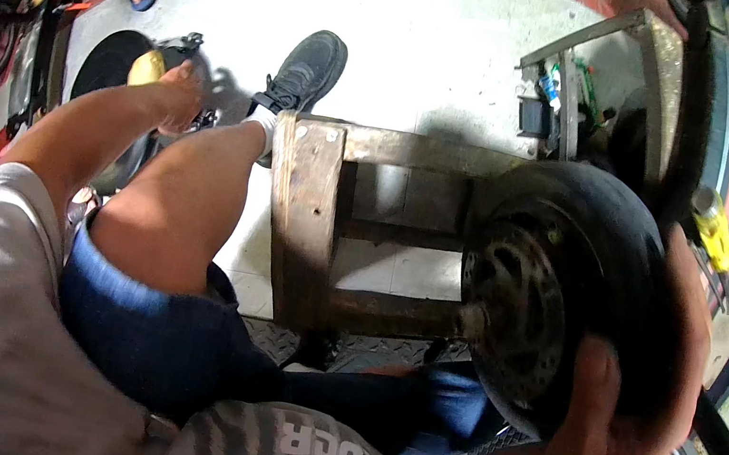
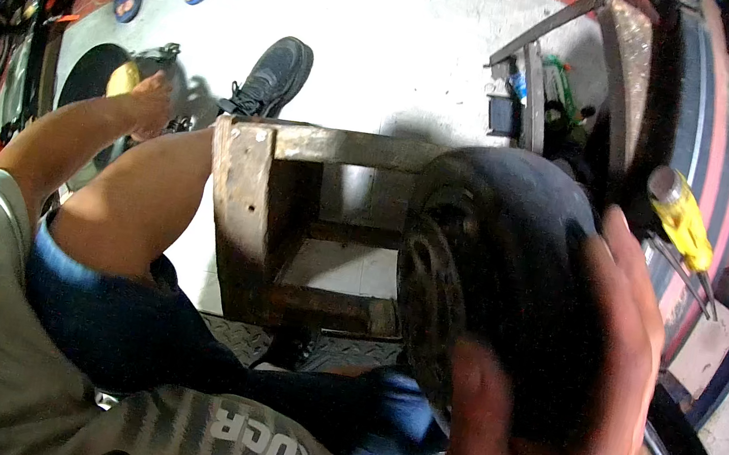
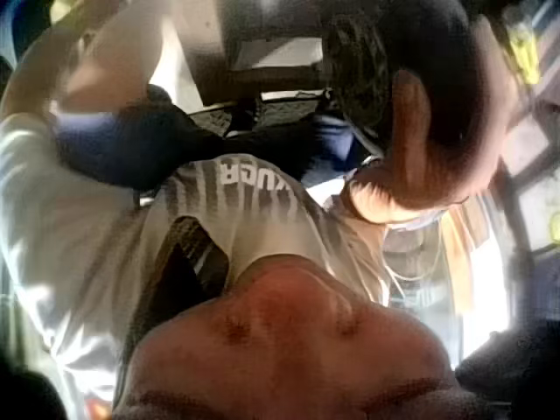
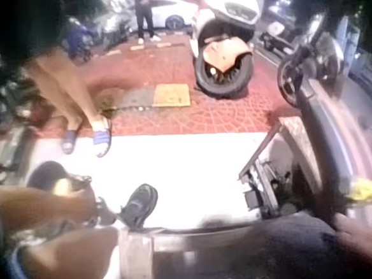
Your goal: The person pries a tire off a scooter's hub motor wheel using a screwdriver and then submerses the wheel assembly into a tub of water.
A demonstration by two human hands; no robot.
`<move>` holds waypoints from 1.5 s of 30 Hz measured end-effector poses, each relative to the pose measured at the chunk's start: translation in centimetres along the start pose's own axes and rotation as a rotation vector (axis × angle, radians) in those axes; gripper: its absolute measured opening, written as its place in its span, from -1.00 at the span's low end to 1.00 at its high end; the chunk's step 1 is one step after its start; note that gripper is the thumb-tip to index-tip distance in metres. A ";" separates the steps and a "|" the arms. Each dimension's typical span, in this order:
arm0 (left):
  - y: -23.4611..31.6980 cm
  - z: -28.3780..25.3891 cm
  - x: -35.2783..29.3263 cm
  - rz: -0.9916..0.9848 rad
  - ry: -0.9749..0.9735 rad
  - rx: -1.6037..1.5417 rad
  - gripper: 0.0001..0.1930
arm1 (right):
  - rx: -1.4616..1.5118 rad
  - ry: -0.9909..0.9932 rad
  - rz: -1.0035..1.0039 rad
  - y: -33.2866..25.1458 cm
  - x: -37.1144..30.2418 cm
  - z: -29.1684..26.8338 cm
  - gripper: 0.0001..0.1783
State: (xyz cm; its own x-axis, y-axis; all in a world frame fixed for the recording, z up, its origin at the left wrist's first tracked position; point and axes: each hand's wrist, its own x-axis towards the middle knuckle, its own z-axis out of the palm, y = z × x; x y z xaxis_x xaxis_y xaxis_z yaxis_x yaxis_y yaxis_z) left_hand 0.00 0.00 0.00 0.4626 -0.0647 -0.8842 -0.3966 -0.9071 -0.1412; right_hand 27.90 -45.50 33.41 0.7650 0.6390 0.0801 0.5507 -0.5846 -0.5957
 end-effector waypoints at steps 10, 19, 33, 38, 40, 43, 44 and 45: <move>-5.1 9.1 5.2 0.263 -0.135 -0.211 -0.72 | -0.165 -0.544 0.034 4.2 1.9 -8.5 -0.46; -19.6 6.3 15.0 0.422 -0.170 0.006 -0.65 | -0.311 0.131 0.487 -2.6 3.2 0.9 0.15; -24.5 -50.1 10.5 0.214 1.003 -0.911 -0.63 | -0.567 0.736 0.387 -1.6 5.5 1.0 -0.71; -8.2 -58.4 -5.9 0.836 1.280 -0.687 -0.61 | -0.468 0.846 0.632 -2.0 3.4 2.0 -0.57; -2.4 -56.6 -9.2 0.968 1.303 -0.469 -0.59 | -0.389 0.899 0.660 -1.3 1.1 2.8 -0.52; 3.1 -53.4 -10.3 0.894 1.407 -0.296 -0.54 | -0.295 0.917 0.686 -0.6 -0.7 3.8 -0.49; 4.1 -53.1 -10.0 0.839 1.472 -0.284 -0.53 | -0.291 0.890 0.696 -0.3 -1.0 4.0 -0.49; 4.6 -52.8 -9.6 0.772 1.533 -0.286 -0.52 | -0.330 0.922 0.652 -0.2 -0.8 4.7 -0.48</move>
State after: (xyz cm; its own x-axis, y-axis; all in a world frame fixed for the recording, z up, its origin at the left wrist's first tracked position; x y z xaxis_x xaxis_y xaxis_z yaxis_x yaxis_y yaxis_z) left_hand 35.60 -25.54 31.34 0.5865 -0.6309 0.5079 -0.8071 -0.5081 0.3009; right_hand 25.60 -43.60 29.69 0.8118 -0.3529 0.4653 -0.0778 -0.8550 -0.5128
